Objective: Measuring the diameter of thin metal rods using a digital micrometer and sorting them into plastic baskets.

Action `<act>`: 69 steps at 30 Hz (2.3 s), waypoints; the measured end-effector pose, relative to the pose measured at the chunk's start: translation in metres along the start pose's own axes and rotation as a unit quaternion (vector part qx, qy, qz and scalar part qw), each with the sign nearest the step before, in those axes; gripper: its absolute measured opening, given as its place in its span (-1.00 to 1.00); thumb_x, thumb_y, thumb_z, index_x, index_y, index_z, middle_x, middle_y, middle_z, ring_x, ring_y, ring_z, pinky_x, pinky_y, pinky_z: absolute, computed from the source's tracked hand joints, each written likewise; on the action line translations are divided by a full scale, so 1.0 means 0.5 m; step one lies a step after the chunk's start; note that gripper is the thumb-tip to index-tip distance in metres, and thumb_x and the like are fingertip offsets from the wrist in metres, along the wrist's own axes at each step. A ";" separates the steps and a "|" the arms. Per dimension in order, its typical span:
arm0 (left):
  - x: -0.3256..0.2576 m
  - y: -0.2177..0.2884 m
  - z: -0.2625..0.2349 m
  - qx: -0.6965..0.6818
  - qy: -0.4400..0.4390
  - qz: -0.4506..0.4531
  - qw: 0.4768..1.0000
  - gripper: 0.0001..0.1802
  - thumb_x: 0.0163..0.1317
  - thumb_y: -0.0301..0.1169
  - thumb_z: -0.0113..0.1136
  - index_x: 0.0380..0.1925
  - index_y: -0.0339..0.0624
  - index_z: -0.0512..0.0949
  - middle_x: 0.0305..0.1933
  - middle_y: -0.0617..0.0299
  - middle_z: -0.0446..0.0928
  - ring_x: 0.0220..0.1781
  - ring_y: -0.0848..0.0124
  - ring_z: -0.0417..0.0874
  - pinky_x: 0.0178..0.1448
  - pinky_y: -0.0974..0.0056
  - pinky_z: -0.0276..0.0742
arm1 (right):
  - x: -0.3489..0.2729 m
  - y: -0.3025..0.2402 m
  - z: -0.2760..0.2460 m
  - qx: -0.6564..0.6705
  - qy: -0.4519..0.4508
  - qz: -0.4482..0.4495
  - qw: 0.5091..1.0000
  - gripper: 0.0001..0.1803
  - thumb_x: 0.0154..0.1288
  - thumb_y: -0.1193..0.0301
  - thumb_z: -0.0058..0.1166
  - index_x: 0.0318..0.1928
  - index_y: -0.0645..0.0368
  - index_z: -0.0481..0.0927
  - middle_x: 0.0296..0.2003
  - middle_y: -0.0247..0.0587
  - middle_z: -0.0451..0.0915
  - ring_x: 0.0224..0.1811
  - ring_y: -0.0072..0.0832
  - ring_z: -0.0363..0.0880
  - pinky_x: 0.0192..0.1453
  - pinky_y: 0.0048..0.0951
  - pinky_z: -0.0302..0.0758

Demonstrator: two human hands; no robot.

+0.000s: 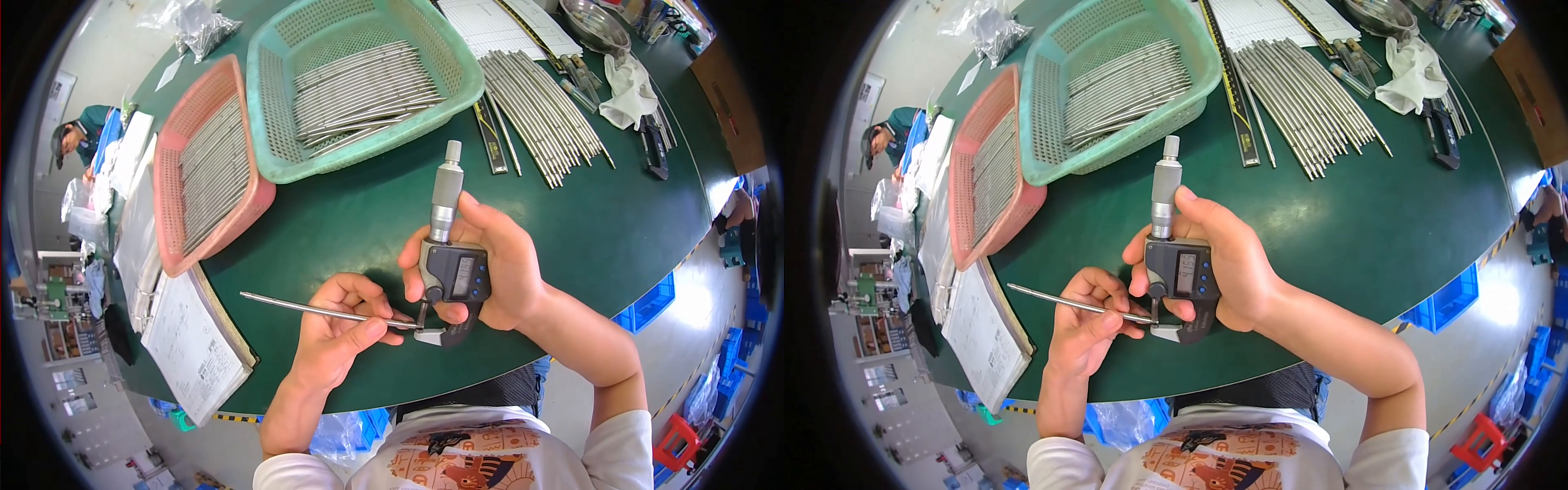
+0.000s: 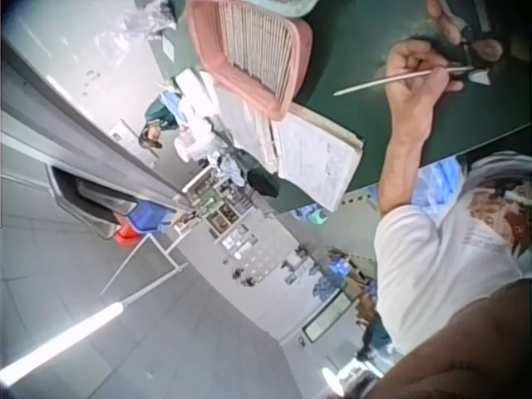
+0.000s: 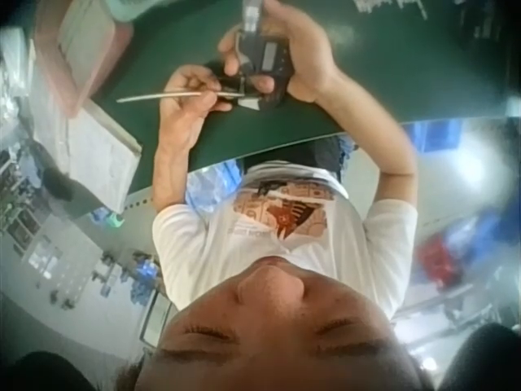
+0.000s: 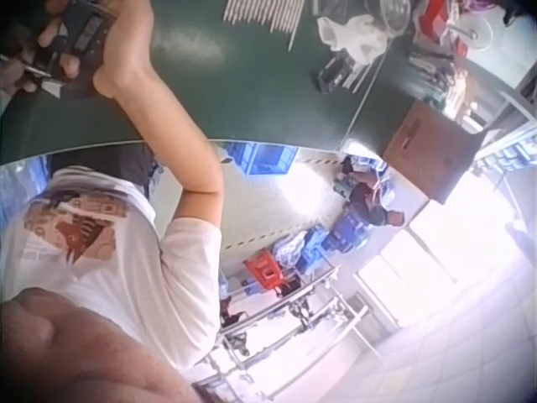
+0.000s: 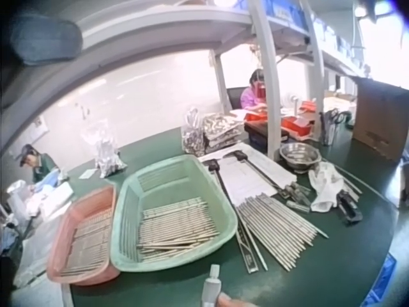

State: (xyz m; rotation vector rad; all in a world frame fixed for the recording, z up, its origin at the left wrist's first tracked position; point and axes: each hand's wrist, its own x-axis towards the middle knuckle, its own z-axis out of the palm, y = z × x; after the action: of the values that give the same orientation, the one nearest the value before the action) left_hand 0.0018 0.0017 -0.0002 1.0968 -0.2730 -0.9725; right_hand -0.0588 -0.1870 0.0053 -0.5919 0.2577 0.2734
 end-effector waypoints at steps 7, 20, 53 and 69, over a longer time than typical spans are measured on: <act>0.000 0.004 0.005 -0.004 -0.006 0.000 1.000 -0.71 0.00 -0.59 0.12 -0.26 -0.33 0.30 -0.32 0.14 0.39 -0.23 0.30 0.56 -0.25 0.32 0.59 | 0.001 0.002 0.002 -0.020 0.017 0.000 1.000 -0.31 0.15 -0.15 -0.45 -0.35 0.29 0.45 -0.54 -0.02 0.50 -0.70 -0.53 0.37 -0.73 -0.64 0.25; -0.002 -0.009 0.014 -0.039 0.036 0.000 0.999 -0.77 0.00 -0.65 0.08 -0.36 -0.27 0.27 -0.33 0.10 0.39 -0.29 0.26 0.57 -0.26 0.29 0.60 | -0.004 0.000 0.003 -0.029 0.008 -0.024 0.999 -0.40 0.16 -0.12 -0.34 -0.40 0.23 0.44 -0.57 -0.18 0.50 -0.73 -0.58 0.32 -0.69 -0.63 0.23; -0.003 -0.014 0.017 -0.002 0.055 0.033 0.998 -0.77 0.01 -0.59 0.11 -0.39 -0.23 0.25 -0.36 0.14 0.36 -0.35 0.37 0.54 -0.29 0.34 0.60 | 0.001 0.004 0.000 -0.036 0.016 -0.028 0.999 -0.35 0.15 -0.12 -0.39 -0.34 0.28 0.45 -0.51 0.00 0.49 -0.70 -0.50 0.38 -0.72 -0.62 0.28; 0.002 -0.013 0.015 -0.015 0.054 0.036 0.998 -0.79 0.02 -0.61 0.10 -0.39 -0.24 0.28 -0.38 0.14 0.38 -0.35 0.38 0.54 -0.29 0.34 0.58 | -0.001 0.005 0.002 -0.044 0.021 -0.036 0.998 -0.27 0.15 -0.18 -0.50 -0.33 0.28 0.44 -0.53 -0.05 0.49 -0.70 -0.55 0.36 -0.72 -0.64 0.25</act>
State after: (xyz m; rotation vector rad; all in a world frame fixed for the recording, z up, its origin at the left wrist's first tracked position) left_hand -0.0057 -0.0045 -0.0027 1.1015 -0.2087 -0.8479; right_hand -0.0598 -0.1843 0.0048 -0.6941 0.2655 0.2027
